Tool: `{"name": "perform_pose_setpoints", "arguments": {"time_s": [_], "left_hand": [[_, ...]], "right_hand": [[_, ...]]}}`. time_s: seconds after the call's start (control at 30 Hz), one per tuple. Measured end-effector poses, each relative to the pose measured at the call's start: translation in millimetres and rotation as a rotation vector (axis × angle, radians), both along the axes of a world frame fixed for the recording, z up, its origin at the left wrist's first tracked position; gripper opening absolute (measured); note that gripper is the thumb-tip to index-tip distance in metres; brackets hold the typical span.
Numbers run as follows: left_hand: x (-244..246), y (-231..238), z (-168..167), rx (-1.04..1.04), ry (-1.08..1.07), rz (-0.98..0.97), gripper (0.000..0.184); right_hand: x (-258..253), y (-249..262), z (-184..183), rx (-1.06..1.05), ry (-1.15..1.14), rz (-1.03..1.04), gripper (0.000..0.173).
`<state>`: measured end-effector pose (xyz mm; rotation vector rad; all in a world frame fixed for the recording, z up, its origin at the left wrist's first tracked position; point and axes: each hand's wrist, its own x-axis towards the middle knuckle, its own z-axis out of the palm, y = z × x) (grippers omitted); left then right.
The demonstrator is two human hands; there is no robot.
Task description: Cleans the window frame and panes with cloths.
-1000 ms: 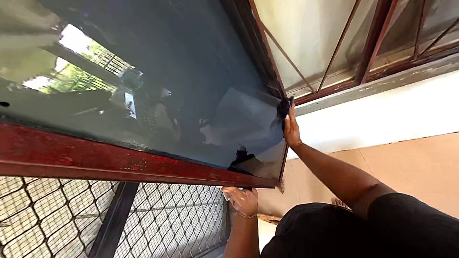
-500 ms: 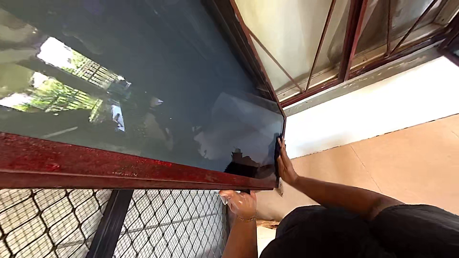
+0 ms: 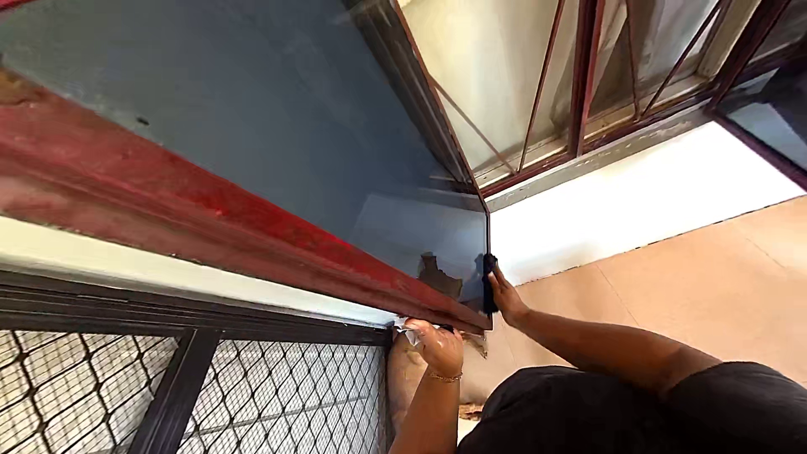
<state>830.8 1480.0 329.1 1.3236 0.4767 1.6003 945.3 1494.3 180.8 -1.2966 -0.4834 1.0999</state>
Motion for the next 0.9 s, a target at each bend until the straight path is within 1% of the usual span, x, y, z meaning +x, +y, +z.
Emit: {"name": "perform_pose_setpoints", "arguments": {"time_s": [0.1,0.17,0.23,0.27,0.3,0.37,0.47,0.53,0.6,0.7,0.8,0.9], "left_hand": [[21.0,-17.8,-6.7,-0.010,0.035,-0.071,0.044],[38.9,-25.8,-15.4,0.032,0.051,-0.147,0.048],[60.1,-32.6,-20.5,0.132,0.070,-0.198,0.046],[72.2,-36.1,-21.1,0.208,0.091,-0.184,0.043],[82.9,-37.9,-22.1,0.305,0.130,-0.177,0.045],[104.9,-38.9,-18.4,0.448,0.213,-0.173,0.053],[136.0,-42.7,-5.6,0.479,0.300,-0.220,0.059],[156.7,-41.9,4.2,0.486,0.369,-0.238,0.051],[175.5,-38.9,14.0,0.507,0.468,-0.234,0.049],[199.5,-32.0,28.6,0.562,0.647,-0.231,0.055],[221.9,-21.0,43.1,0.585,0.785,-0.268,0.056],[244.0,-10.0,54.8,0.575,0.883,-0.306,0.062]], "right_hand": [[14.0,-32.4,6.3,-0.047,0.070,0.071,0.056],[31.3,-53.3,8.9,-0.100,0.082,0.119,0.053],[48.6,-75.8,11.6,-0.146,0.082,0.137,0.048],[58.3,-86.8,12.9,-0.144,0.104,0.133,0.046],[68.4,-96.8,14.0,-0.133,0.128,0.114,0.044],[88.8,-112.2,18.2,-0.106,0.151,0.039,0.040],[116.6,-129.1,25.2,-0.054,0.140,-0.142,0.039],[138.1,-136.0,24.7,0.026,0.140,-0.256,0.039],[159.2,-140.7,28.9,0.113,0.159,-0.342,0.039],[185.7,-142.1,48.7,0.223,0.218,-0.471,0.042],[213.8,-140.0,72.7,0.367,0.245,-0.540,0.045],[243.9,-135.2,105.7,0.492,0.149,-0.621,0.044]]}}
